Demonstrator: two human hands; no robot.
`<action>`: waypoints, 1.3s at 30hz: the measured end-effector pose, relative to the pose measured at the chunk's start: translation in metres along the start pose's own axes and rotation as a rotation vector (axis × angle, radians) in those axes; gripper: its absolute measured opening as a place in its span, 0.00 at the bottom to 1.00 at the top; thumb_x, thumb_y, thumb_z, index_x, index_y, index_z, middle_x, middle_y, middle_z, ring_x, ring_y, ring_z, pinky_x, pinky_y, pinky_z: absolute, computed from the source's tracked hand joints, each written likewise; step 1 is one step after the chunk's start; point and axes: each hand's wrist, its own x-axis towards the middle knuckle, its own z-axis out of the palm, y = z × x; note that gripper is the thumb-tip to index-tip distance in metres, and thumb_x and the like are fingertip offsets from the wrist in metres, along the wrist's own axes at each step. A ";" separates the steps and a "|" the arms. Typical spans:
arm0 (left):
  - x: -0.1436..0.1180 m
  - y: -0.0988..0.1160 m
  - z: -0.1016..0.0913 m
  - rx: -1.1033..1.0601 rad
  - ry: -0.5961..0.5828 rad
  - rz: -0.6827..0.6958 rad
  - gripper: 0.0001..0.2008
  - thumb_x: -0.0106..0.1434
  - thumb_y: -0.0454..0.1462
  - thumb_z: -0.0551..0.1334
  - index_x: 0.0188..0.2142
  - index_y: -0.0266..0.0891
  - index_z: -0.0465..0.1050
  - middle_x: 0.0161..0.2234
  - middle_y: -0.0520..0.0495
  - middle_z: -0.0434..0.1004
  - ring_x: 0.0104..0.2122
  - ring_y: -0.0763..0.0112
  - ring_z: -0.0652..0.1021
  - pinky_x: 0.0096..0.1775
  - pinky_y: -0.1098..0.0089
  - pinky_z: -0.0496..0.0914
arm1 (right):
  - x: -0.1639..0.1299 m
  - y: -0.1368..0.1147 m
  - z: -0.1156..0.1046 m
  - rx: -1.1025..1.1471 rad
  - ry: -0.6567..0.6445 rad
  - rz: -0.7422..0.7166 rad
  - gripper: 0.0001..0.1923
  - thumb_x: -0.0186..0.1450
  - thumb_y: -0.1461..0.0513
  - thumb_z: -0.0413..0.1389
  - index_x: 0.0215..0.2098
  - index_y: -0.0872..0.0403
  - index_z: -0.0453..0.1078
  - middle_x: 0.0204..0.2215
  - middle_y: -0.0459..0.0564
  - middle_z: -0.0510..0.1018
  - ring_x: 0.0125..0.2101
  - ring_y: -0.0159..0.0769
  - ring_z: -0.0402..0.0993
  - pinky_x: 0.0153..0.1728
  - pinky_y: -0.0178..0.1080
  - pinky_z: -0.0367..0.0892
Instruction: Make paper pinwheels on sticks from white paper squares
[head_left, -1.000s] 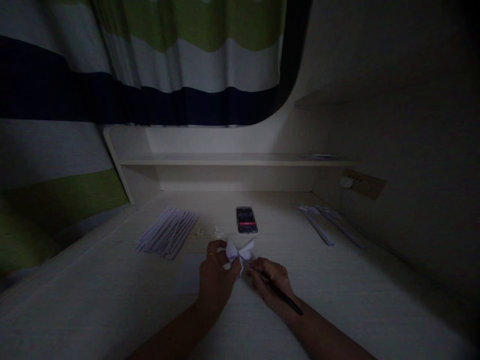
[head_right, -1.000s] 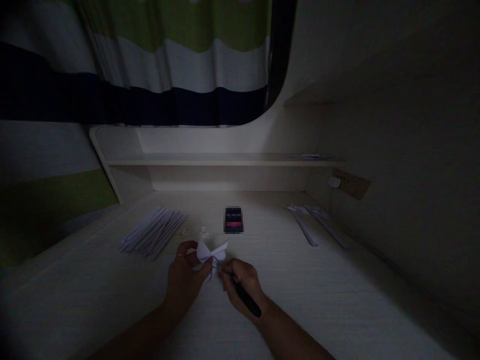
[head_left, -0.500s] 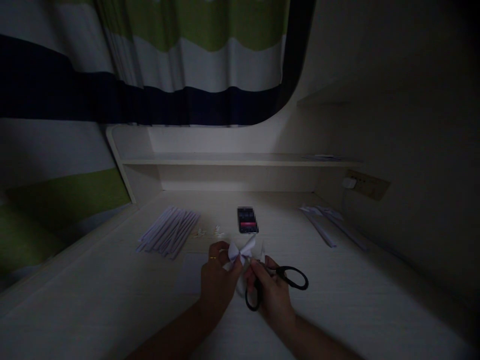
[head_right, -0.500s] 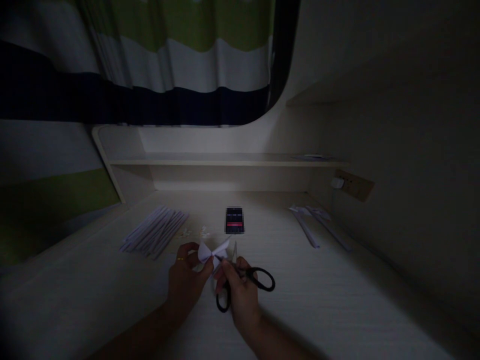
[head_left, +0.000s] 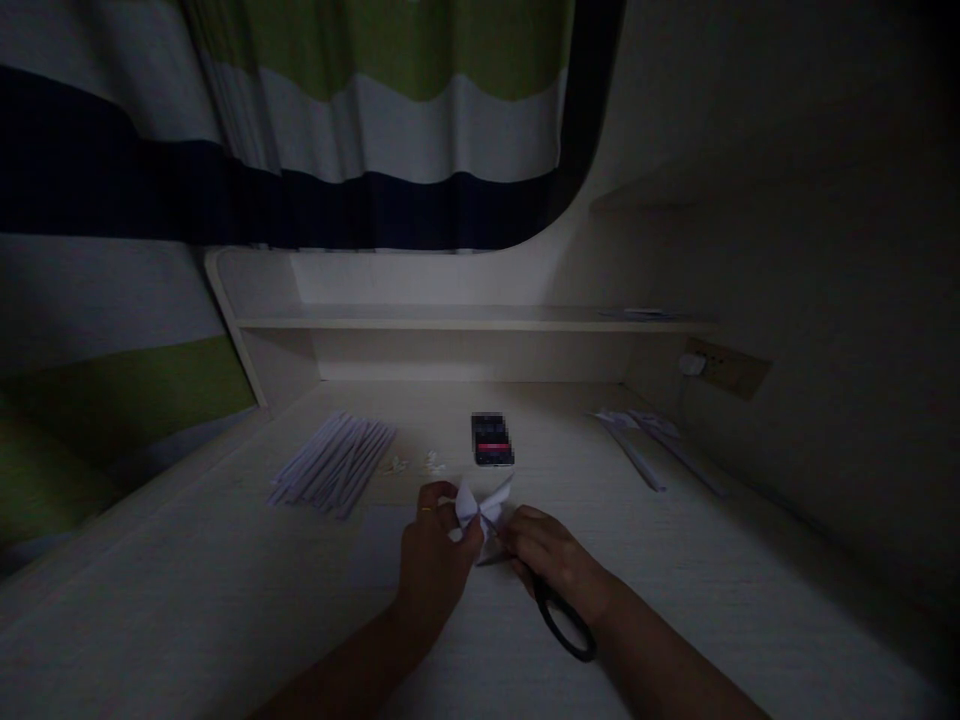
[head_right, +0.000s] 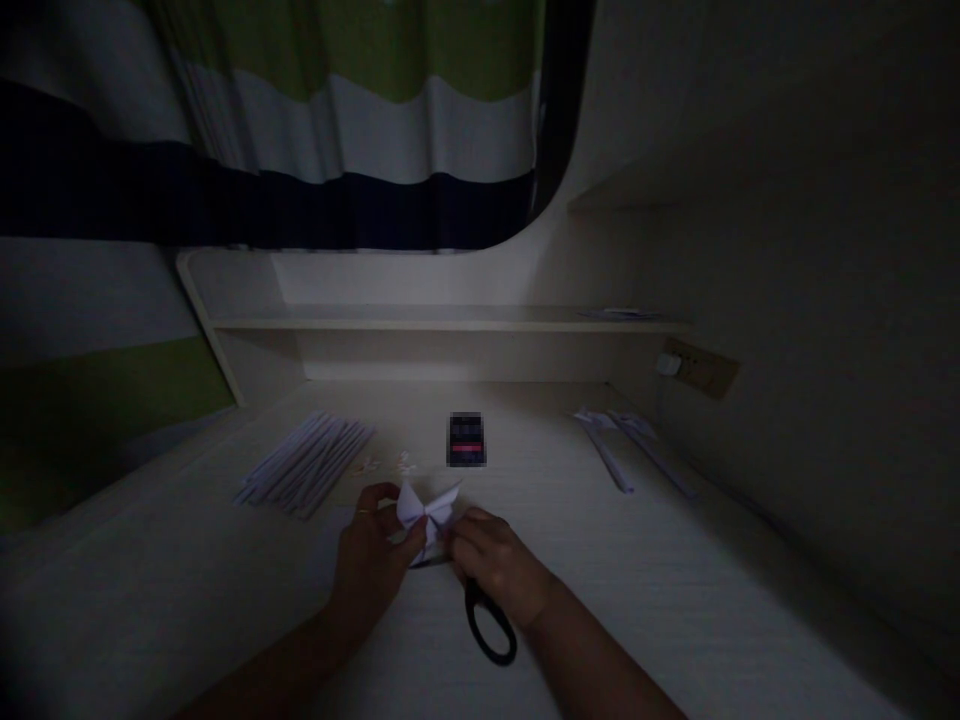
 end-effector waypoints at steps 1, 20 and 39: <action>0.000 0.000 0.000 -0.005 -0.001 -0.003 0.14 0.49 0.36 0.58 0.35 0.43 0.56 0.24 0.53 0.77 0.24 0.69 0.77 0.24 0.74 0.66 | 0.000 -0.001 0.001 0.022 0.008 0.030 0.07 0.61 0.65 0.47 0.27 0.54 0.63 0.23 0.50 0.71 0.25 0.34 0.64 0.26 0.36 0.62; 0.000 0.003 0.000 0.012 0.067 -0.004 0.13 0.49 0.39 0.58 0.34 0.42 0.58 0.25 0.51 0.78 0.27 0.67 0.78 0.28 0.72 0.68 | 0.018 -0.044 0.042 0.952 0.729 0.992 0.12 0.57 0.58 0.54 0.20 0.56 0.62 0.13 0.41 0.68 0.11 0.22 0.57 0.12 0.27 0.52; -0.001 0.003 0.000 -0.032 0.012 -0.003 0.13 0.49 0.36 0.58 0.34 0.42 0.57 0.24 0.52 0.77 0.25 0.67 0.78 0.27 0.72 0.68 | 0.002 -0.004 0.010 0.092 0.233 0.047 0.07 0.60 0.63 0.48 0.26 0.55 0.64 0.20 0.48 0.70 0.21 0.31 0.64 0.21 0.33 0.60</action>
